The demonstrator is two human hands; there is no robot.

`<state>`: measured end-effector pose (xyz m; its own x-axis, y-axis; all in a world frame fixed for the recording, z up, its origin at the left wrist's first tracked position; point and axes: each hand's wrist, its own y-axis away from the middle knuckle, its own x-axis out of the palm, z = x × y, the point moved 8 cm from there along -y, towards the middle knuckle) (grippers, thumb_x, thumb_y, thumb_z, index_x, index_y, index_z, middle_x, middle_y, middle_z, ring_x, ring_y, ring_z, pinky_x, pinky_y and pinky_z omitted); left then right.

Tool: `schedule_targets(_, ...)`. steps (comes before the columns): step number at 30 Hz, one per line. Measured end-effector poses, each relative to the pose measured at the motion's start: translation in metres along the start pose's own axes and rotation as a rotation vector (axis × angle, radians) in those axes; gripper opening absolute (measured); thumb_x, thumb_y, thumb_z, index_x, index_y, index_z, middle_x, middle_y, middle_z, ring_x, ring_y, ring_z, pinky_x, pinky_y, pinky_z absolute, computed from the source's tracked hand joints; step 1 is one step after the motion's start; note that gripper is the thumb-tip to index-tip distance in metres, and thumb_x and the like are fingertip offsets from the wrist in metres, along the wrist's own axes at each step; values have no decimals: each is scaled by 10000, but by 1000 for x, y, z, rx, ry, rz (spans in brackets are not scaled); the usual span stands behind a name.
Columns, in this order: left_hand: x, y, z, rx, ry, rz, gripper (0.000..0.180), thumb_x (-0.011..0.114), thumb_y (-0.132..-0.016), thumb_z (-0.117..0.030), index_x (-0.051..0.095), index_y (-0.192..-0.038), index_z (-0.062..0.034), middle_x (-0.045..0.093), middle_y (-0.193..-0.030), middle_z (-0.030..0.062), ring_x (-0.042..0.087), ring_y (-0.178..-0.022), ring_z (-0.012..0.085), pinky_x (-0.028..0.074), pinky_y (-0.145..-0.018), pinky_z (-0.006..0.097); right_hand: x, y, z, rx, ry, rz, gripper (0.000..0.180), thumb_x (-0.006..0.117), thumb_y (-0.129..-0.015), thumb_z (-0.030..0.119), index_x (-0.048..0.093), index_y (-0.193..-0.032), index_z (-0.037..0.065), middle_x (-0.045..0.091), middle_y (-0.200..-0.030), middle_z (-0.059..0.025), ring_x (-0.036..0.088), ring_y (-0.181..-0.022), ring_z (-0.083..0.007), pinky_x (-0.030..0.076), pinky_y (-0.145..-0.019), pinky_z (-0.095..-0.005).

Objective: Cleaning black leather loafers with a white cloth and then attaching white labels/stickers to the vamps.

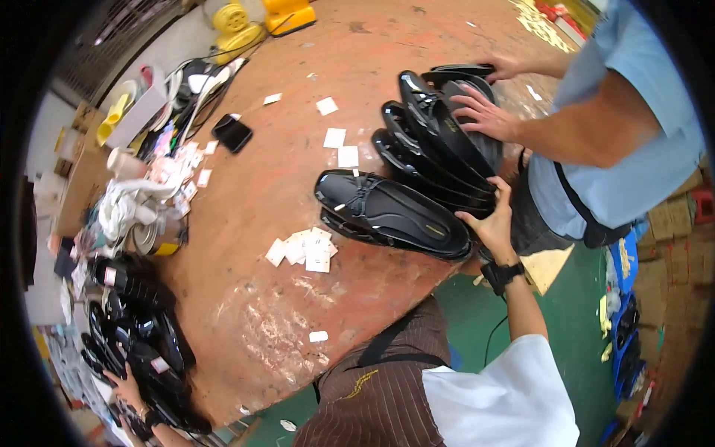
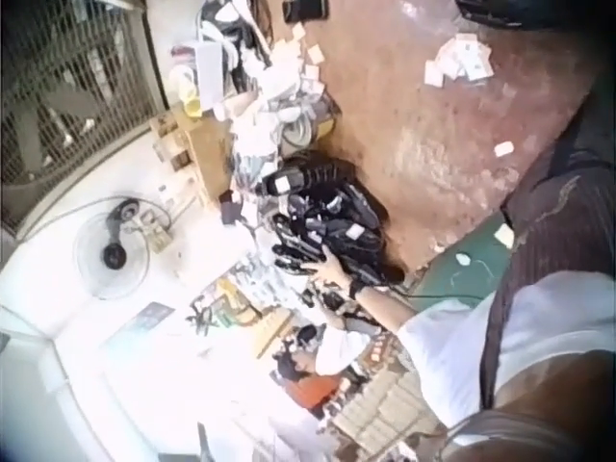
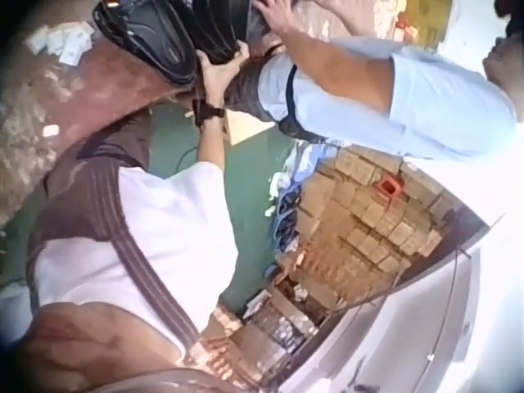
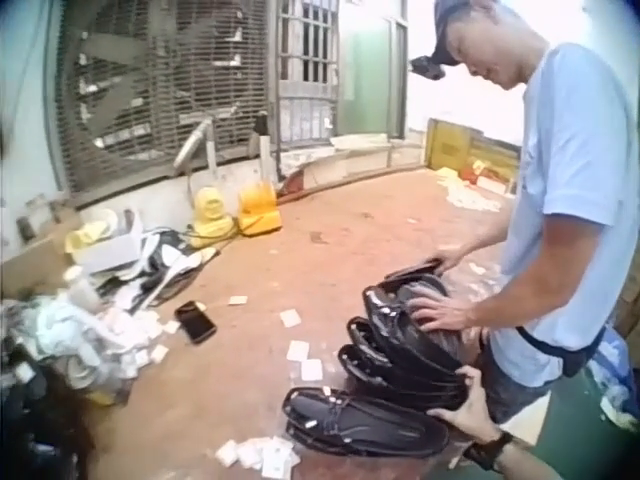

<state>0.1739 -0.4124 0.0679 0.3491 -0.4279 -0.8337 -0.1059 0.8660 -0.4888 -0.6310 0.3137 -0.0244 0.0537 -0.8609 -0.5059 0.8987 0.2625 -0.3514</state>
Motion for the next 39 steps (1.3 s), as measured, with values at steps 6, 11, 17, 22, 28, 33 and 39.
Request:
schedule_targets(6, -67, 82, -40, 202, 548, 100, 887, 615, -956, -466, 216, -1513, 98, 197, -1591, 295, 181, -1496, 382, 148, -1216, 405, -7, -10, 90, -256, 324, -69, 708, 905, -640, 73, 537, -1243, 32, 614, -1171, -118, 611, -1078, -255, 466, -986, -358)
schedule_targets(11, -195, 248, -211, 234, 1425, 469, 665, 617, -939, -147, 320, -1515, 4, 395, -1514, 172, 422, -1342, 250, 320, -1127, 339, -45, -29, 164, -308, 274, -184, 679, 887, -696, 42, 524, -1269, 18, 604, -1177, -125, 598, -1084, -228, 467, -981, -341)
schedule_targets(17, -311, 401, -322, 488, 2186, 1454, 1197, 774, -856, -369, -131, -1557, -20, 126, -1613, 246, 171, -1494, 315, 218, -1197, 420, 66, 31, 291, -344, -283, 15, 964, 953, -641, 130, 350, -1389, 56, 477, -1277, -130, 509, -1140, -240, 430, -1005, -356)
schedule_targets(22, -300, 371, -273, 4, 2225, 1354, 767, 804, -804, -198, 380, -1378, 83, 567, -1272, 143, 583, -1114, 200, 504, -931, 347, 164, 152, 345, -826, -222, 384, 663, 905, -592, 164, 517, -1123, 75, 497, -1319, -255, 583, -1108, -390, 503, -926, -419)
schedule_targets(28, -203, 348, -137, -411, 2108, 591, 980, 859, -747, -166, 251, -1493, 20, 420, -1427, 155, 447, -1281, 259, 353, -1114, 374, 234, 241, 408, -984, -493, 1214, 389, 698, -775, 76, 611, -1150, 129, 518, -1334, -314, 662, -997, -430, 573, -790, -443)
schedule_targets(33, -193, 332, -85, -249, 1618, 432, 1180, 925, -576, -138, 234, -1522, 11, 490, -1374, 201, 504, -1250, 308, 396, -1085, 401, 294, 137, 447, -864, -673, 1316, 181, 685, -796, 102, 757, -961, 98, 746, -928, -91, 718, -815, -237, 565, -712, -339)
schedule_targets(39, -172, 382, -140, 67, 638, 584, 1294, 884, -543, -571, 258, -1550, -55, 436, -1296, 322, 463, -1135, 456, 383, -981, 507, 441, -5, 515, -1004, -164, 514, 494, 678, -885, 398, 625, -1237, 55, 674, -1061, -195, 658, -996, -345, 528, -845, -430)
